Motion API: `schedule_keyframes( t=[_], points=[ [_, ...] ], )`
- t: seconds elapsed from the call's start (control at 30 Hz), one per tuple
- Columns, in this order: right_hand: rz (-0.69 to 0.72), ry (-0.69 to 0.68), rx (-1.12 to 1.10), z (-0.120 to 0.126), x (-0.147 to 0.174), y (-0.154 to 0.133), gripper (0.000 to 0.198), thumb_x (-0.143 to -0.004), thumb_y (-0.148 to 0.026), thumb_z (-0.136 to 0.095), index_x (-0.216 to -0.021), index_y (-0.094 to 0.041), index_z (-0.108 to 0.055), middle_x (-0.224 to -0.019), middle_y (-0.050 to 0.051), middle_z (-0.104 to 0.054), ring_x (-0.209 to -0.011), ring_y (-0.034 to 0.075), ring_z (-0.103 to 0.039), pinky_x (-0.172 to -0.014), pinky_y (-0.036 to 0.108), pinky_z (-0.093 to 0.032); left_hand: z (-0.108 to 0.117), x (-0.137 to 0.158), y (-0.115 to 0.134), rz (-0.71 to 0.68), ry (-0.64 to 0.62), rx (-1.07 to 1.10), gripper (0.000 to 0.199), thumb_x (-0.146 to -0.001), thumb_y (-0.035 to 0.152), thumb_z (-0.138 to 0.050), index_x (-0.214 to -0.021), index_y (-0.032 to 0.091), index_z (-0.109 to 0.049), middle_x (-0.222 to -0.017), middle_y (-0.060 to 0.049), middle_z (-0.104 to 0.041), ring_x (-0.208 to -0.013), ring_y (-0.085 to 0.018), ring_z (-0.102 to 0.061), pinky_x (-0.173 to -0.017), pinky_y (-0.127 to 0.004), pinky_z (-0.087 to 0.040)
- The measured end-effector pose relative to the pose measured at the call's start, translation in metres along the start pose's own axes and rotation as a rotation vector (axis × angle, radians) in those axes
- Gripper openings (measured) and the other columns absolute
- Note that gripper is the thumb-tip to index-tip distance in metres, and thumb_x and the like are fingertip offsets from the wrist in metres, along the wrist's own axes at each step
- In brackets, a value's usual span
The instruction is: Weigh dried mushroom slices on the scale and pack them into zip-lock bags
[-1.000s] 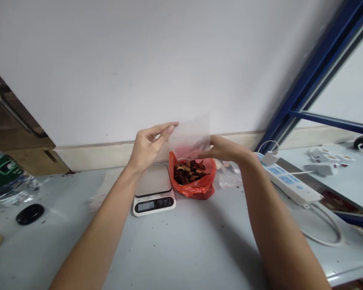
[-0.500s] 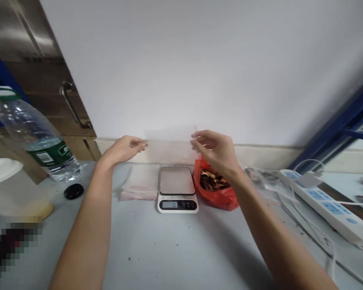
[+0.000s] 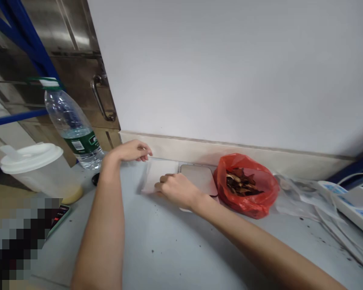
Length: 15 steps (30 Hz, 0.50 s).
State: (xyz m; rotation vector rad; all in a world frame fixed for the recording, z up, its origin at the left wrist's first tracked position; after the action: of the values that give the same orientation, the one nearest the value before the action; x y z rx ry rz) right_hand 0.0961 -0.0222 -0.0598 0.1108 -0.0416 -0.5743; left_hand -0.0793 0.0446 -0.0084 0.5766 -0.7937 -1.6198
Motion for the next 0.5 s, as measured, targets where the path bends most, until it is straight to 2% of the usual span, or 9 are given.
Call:
schedule_keyframes(
  t=[0.13,0.2,0.27,0.4,0.5],
  points=[
    [-0.011,-0.034,-0.014,-0.013,0.005,-0.002,0.026,-0.099,-0.013,-0.05,-0.11,-0.015,-0.074,-0.1,0.013,-0.075,-0.094,0.024,-0.072,-0.067,0.03,-0.052,-0.024,-0.011,0.003,-0.061,-0.252,-0.078,0.026,-0.062,0.041,-0.068,-0.077,0.022,-0.077,-0.08,-0.009,-0.077,-0.078,-0.022,-0.071,-0.063,-0.025,-0.051],
    [-0.028,-0.047,-0.006,-0.016,0.007,-0.005,0.029,-0.097,-0.008,-0.049,-0.113,-0.014,-0.073,-0.101,0.015,-0.074,-0.095,0.024,-0.072,-0.068,0.03,-0.054,-0.037,-0.018,0.002,-0.024,-0.362,-0.207,0.036,-0.065,0.04,-0.064,-0.093,0.022,-0.078,-0.098,-0.01,-0.078,-0.088,-0.023,-0.071,-0.069,-0.025,-0.052],
    [-0.041,-0.053,0.003,-0.018,0.008,-0.008,0.031,-0.097,-0.005,-0.047,-0.115,-0.012,-0.071,-0.101,0.016,-0.072,-0.097,0.025,-0.07,-0.069,0.031,-0.056,-0.049,-0.023,0.0,0.018,-0.442,-0.342,0.049,-0.066,0.038,-0.062,-0.11,0.021,-0.075,-0.11,-0.01,-0.076,-0.088,-0.023,-0.07,-0.073,-0.026,-0.052],
    [-0.052,-0.032,0.016,-0.02,0.008,-0.013,0.034,-0.098,-0.004,-0.041,-0.118,-0.008,-0.068,-0.107,0.019,-0.07,-0.103,0.027,-0.068,-0.072,0.035,-0.059,-0.065,-0.033,-0.004,0.049,-0.467,-0.487,0.071,-0.066,0.042,-0.066,-0.135,0.027,-0.063,-0.119,-0.007,-0.072,-0.089,-0.023,-0.07,-0.078,-0.028,-0.052],
    [-0.05,-0.04,0.007,-0.019,0.011,-0.015,0.035,-0.097,-0.003,-0.041,-0.119,-0.004,-0.067,-0.11,0.021,-0.069,-0.107,0.03,-0.067,-0.073,0.037,-0.061,-0.075,-0.038,-0.007,0.077,-0.446,-0.607,0.079,-0.062,0.048,-0.072,-0.139,0.035,-0.058,-0.119,-0.005,-0.072,-0.09,-0.025,-0.07,-0.077,-0.03,-0.053]
  ],
)
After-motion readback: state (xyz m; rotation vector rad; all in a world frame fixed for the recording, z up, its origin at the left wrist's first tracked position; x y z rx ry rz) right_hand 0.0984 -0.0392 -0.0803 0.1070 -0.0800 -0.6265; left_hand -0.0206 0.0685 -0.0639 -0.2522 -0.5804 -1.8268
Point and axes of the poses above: each hand's wrist, its own x-axis away from the middle knuckle, its own z-axis out of the back of the hand, y = z × x, the point moved 2 cm from there along -x, towards the middle knuckle
